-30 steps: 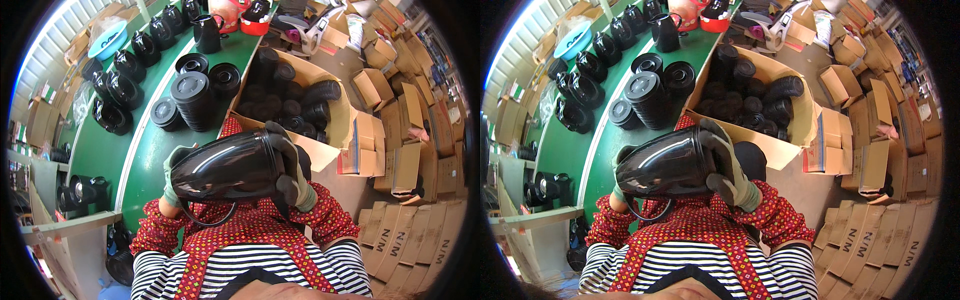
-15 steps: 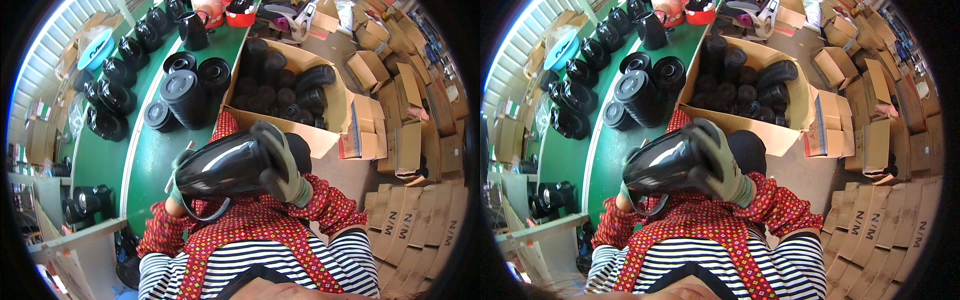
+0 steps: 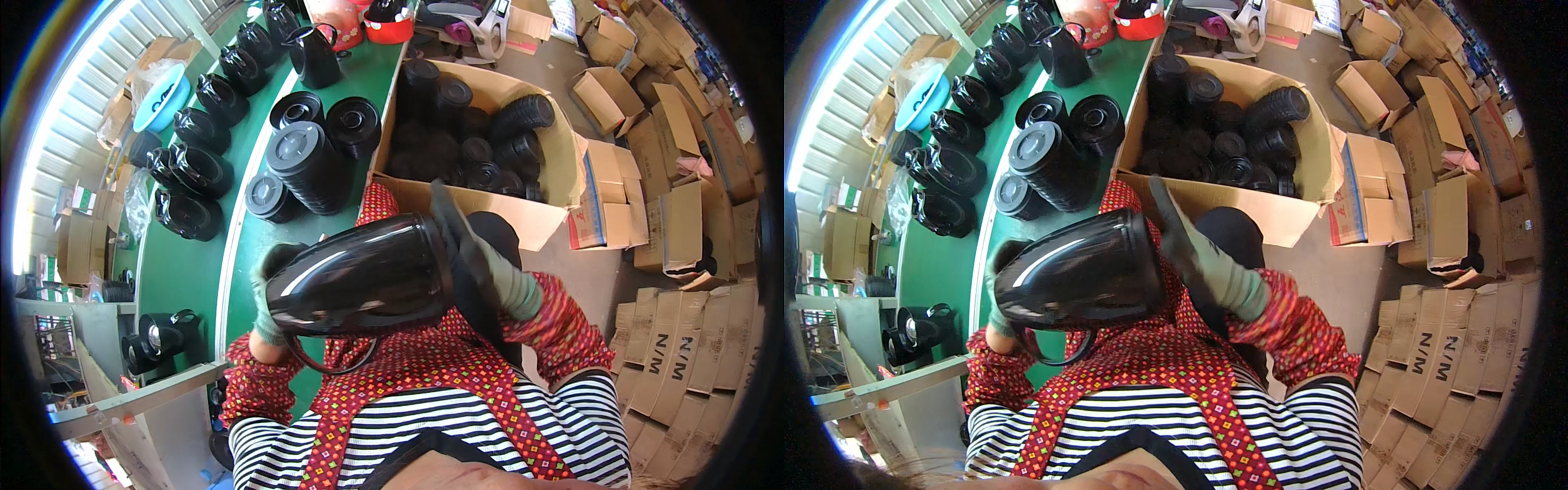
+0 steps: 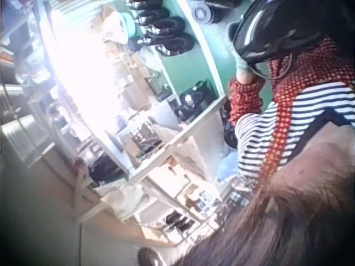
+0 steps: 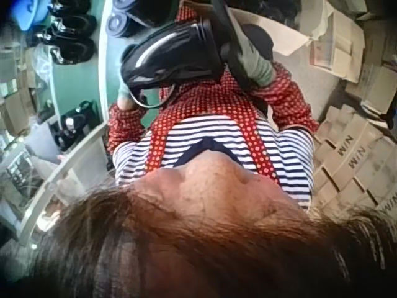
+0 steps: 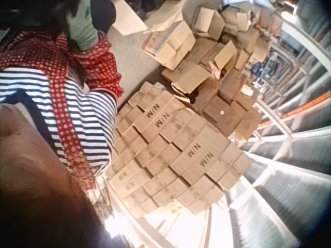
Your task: The person assembles black kettles by picking up a kettle body, inserting a metal rod into the base, and screwing on a lid. The person handles the kettles one at a time, placing completed units on a green table and retrieving new parts from a cardboard box.
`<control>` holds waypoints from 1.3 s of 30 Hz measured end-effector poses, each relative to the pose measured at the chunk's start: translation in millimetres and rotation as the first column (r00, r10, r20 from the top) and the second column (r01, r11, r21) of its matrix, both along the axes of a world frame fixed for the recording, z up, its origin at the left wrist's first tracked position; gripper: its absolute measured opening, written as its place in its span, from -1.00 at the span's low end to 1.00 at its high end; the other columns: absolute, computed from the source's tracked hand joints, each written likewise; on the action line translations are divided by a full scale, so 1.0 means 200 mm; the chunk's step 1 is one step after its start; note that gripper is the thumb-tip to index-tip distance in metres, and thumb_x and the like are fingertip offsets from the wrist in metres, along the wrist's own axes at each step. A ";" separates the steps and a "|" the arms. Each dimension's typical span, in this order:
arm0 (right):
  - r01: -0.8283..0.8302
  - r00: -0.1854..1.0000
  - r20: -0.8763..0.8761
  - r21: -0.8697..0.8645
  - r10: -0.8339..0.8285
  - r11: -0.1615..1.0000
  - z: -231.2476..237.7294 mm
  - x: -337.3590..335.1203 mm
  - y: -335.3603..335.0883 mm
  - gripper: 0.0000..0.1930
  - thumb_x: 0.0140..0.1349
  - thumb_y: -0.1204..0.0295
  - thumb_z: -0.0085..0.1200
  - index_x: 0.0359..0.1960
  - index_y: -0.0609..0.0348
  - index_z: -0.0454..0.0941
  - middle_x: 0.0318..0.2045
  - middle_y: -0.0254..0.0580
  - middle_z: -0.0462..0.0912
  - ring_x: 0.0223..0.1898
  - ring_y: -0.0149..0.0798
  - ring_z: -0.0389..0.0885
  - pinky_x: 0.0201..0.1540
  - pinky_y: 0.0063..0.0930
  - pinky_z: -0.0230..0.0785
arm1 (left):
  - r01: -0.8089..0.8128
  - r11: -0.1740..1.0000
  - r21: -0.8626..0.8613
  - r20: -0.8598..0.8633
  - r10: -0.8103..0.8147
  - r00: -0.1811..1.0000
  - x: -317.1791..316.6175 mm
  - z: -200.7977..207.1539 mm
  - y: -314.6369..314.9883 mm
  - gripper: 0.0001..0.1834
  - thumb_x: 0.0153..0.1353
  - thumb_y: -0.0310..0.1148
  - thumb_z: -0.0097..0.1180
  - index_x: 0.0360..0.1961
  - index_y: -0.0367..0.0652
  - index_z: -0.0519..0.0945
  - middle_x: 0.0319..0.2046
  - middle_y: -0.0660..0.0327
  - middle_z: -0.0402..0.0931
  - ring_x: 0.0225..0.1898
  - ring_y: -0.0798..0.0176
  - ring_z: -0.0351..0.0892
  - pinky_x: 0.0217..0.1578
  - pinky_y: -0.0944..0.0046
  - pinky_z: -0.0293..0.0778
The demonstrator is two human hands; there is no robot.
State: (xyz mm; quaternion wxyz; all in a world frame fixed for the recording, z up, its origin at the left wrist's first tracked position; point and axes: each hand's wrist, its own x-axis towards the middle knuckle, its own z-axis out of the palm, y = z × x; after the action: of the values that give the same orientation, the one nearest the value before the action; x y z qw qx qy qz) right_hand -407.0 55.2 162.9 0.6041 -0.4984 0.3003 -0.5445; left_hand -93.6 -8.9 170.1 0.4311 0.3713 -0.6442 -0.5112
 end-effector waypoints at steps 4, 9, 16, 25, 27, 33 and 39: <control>0.218 0.958 -0.136 -0.228 -0.253 0.949 -0.01 0.13 0.10 -0.18 0.57 -0.16 -0.10 0.60 0.21 0.11 0.61 0.03 0.13 0.41 0.04 0.47 0.50 -0.10 0.28 | -0.007 0.983 0.185 -0.133 0.032 0.991 -0.05 -0.04 0.05 -0.40 -0.08 -0.26 0.68 -0.10 -0.34 0.62 -0.18 0.12 0.69 -0.13 0.23 0.69 0.36 -0.02 0.51; -0.430 0.760 0.649 0.528 -0.021 0.732 -0.23 -0.05 0.04 -0.16 0.59 -0.04 -0.03 0.66 0.18 -0.05 0.50 0.03 0.37 0.36 -0.07 0.54 0.43 -0.21 0.38 | 0.296 0.488 -0.821 0.403 0.129 0.906 -0.01 0.09 -0.03 -0.31 -0.25 -0.13 0.71 -0.13 -0.35 0.70 -0.25 -0.03 0.65 -0.27 -0.07 0.71 -0.25 0.12 0.63; 0.286 0.956 0.126 -0.223 -0.264 0.932 -0.20 0.12 0.15 -0.08 0.56 -0.12 0.01 0.65 0.26 -0.08 0.58 0.01 0.20 0.50 -0.16 0.34 0.54 -0.29 0.14 | 0.043 0.997 0.065 -0.032 -0.041 0.999 0.02 -0.23 0.02 -0.24 -0.07 -0.31 0.67 0.13 -0.35 0.55 -0.02 0.11 0.67 0.02 0.19 0.69 0.17 0.11 0.61; 0.194 0.970 0.120 0.144 -0.212 0.970 -0.07 0.08 0.17 -0.10 0.56 -0.17 -0.05 0.64 0.28 0.02 0.64 -0.04 0.08 0.59 -0.15 0.19 0.58 -0.29 0.10 | 0.156 0.979 -0.133 0.211 -0.125 0.969 -0.01 -0.05 -0.02 -0.27 -0.09 -0.14 0.68 0.05 -0.29 0.63 -0.06 0.07 0.69 -0.09 0.10 0.74 0.02 0.11 0.66; 0.259 0.960 -0.012 -0.344 -0.280 0.903 -0.15 0.08 0.16 -0.09 0.57 -0.11 -0.04 0.66 0.28 -0.09 0.66 -0.04 -0.02 0.64 -0.11 0.04 0.61 -0.26 -0.02 | 0.195 0.980 0.036 0.106 -0.198 0.974 0.05 -0.29 -0.04 -0.25 0.04 -0.27 0.62 0.21 -0.31 0.53 0.08 0.06 0.68 0.03 0.15 0.72 0.13 0.11 0.65; 0.243 0.916 0.300 0.114 -0.267 0.963 -0.22 0.09 0.11 -0.39 0.70 0.06 -0.29 0.60 0.16 0.13 0.46 -0.10 0.40 0.45 -0.22 0.42 0.49 -0.32 0.28 | -0.088 0.996 0.003 0.141 0.086 0.986 -0.10 -0.04 -0.04 -0.61 0.13 -0.47 0.40 -0.01 -0.35 0.63 -0.11 0.14 0.63 -0.10 0.23 0.69 0.00 0.23 0.60; 0.213 0.870 0.399 0.225 -0.289 0.951 -0.34 0.10 0.02 -0.47 0.71 0.13 -0.32 0.54 0.12 0.25 0.36 -0.12 0.54 0.31 -0.23 0.57 0.40 -0.27 0.42 | 0.048 0.921 -0.386 0.346 0.097 0.933 -0.09 0.02 -0.12 -0.51 -0.12 -0.32 0.58 -0.17 -0.33 0.69 -0.24 0.09 0.59 -0.27 0.10 0.66 -0.19 0.22 0.56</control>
State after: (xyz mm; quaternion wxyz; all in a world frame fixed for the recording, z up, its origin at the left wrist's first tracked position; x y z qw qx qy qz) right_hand -387.7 58.6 94.2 0.6200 -0.2689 0.2694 -0.6861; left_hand -111.9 -32.4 173.4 0.3778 0.3736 -0.7954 -0.2917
